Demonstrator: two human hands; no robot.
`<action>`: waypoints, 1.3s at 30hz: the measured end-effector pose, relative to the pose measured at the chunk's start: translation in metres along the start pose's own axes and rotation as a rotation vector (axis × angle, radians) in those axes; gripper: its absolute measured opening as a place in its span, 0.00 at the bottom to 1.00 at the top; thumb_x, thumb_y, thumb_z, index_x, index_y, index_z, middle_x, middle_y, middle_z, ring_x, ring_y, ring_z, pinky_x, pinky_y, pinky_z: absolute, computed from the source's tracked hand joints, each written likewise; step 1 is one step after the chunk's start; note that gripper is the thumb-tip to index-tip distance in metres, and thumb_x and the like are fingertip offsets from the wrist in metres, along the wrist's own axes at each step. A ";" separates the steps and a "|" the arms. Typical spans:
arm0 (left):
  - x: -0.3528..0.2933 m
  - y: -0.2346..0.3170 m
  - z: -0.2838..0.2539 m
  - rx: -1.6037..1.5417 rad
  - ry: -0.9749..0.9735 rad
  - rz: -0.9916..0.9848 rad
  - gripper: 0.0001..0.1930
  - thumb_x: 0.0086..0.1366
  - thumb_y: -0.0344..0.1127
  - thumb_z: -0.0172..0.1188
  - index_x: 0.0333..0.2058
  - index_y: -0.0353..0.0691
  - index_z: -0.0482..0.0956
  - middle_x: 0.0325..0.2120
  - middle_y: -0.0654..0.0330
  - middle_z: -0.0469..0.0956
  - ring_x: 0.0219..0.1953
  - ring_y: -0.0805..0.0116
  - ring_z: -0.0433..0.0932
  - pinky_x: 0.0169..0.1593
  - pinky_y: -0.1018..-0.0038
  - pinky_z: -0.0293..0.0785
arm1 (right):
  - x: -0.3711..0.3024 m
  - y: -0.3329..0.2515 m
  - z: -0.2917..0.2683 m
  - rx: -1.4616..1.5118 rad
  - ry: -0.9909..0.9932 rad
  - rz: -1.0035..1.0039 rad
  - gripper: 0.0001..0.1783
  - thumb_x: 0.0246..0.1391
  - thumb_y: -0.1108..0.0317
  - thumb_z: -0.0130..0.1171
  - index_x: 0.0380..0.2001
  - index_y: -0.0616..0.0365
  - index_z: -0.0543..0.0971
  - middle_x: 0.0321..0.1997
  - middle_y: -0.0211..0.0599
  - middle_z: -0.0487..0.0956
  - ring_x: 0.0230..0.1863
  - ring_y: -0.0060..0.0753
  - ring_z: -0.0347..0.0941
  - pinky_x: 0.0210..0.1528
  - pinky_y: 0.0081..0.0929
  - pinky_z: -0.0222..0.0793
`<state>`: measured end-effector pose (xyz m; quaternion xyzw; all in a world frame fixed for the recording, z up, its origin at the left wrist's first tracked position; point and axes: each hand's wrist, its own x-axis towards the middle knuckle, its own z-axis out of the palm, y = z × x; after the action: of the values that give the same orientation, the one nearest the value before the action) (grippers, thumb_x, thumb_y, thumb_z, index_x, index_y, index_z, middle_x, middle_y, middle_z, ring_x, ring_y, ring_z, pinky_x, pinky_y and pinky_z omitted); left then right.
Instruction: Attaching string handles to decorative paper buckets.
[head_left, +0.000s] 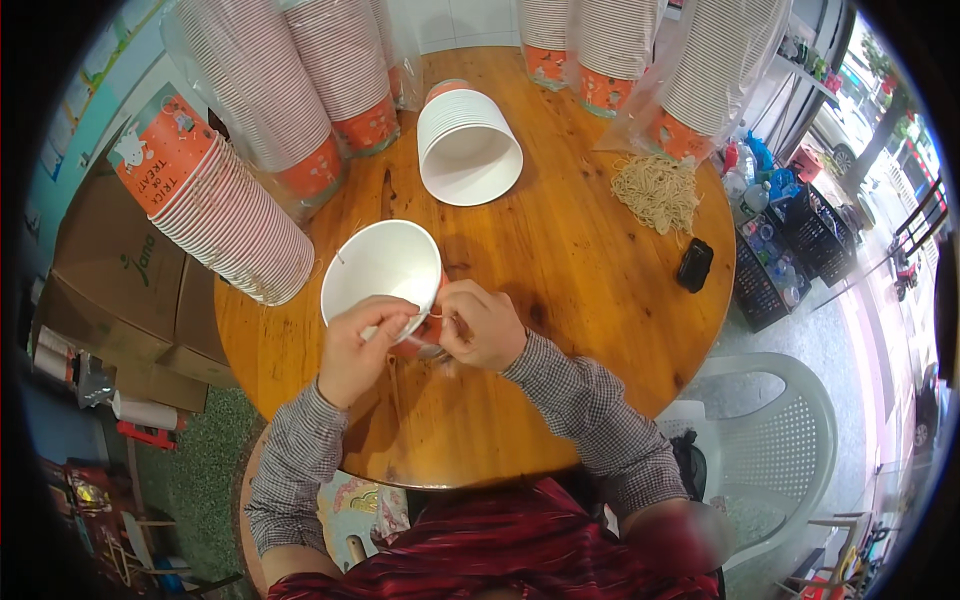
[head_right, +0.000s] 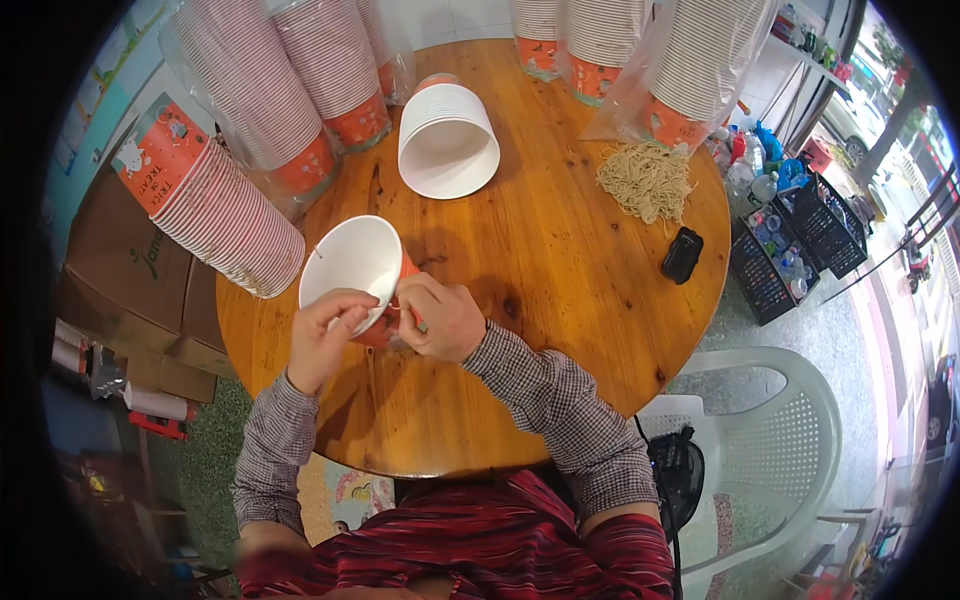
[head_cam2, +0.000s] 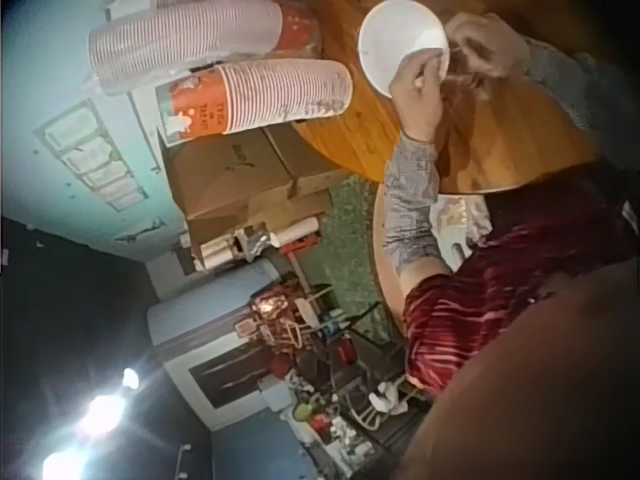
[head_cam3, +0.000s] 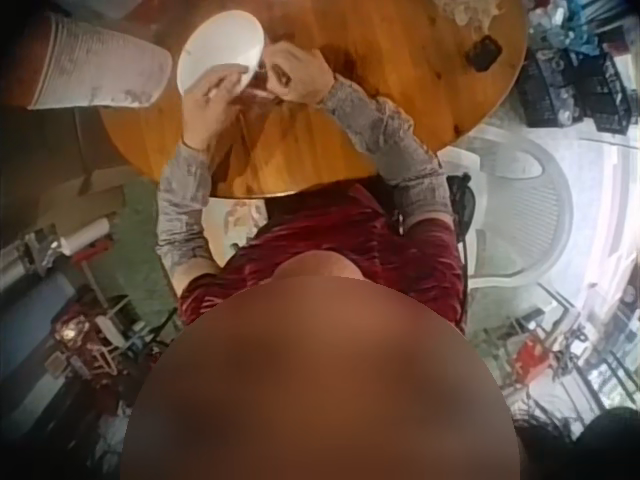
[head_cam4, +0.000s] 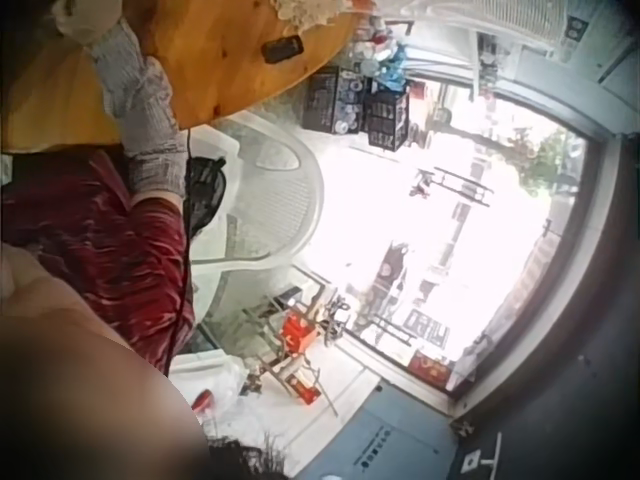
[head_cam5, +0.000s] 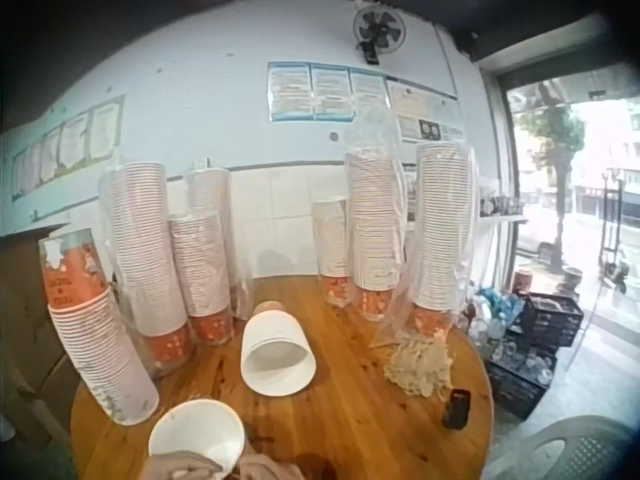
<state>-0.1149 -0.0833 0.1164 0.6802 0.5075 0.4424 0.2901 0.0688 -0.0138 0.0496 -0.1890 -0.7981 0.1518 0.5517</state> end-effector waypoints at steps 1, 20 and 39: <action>0.003 -0.001 -0.004 -0.087 -0.018 -0.155 0.07 0.65 0.27 0.56 0.38 0.32 0.81 0.34 0.61 0.81 0.36 0.74 0.77 0.42 0.80 0.73 | 0.000 -0.002 -0.002 0.005 -0.004 0.001 0.11 0.39 0.78 0.58 0.29 0.57 0.70 0.31 0.33 0.73 0.24 0.33 0.73 0.21 0.27 0.68; 0.022 -0.004 -0.003 -0.316 -0.299 -0.298 0.06 0.67 0.30 0.56 0.38 0.33 0.78 0.25 0.65 0.78 0.24 0.83 0.71 0.28 0.84 0.70 | 0.007 -0.024 -0.025 -0.161 -0.120 -0.157 0.14 0.43 0.77 0.59 0.37 0.54 0.78 0.35 0.30 0.74 0.30 0.33 0.75 0.26 0.26 0.72; -0.010 -0.001 0.029 0.431 -0.126 0.508 0.17 0.60 0.27 0.58 0.49 0.40 0.74 0.27 0.49 0.79 0.26 0.54 0.80 0.31 0.67 0.77 | 0.032 -0.011 -0.070 -0.298 0.014 0.247 0.09 0.51 0.77 0.58 0.37 0.59 0.76 0.34 0.41 0.73 0.29 0.43 0.75 0.31 0.30 0.73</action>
<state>-0.0905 -0.0907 0.0998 0.8564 0.3848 0.3404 0.0510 0.1223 -0.0058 0.1047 -0.3663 -0.7785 0.0971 0.5003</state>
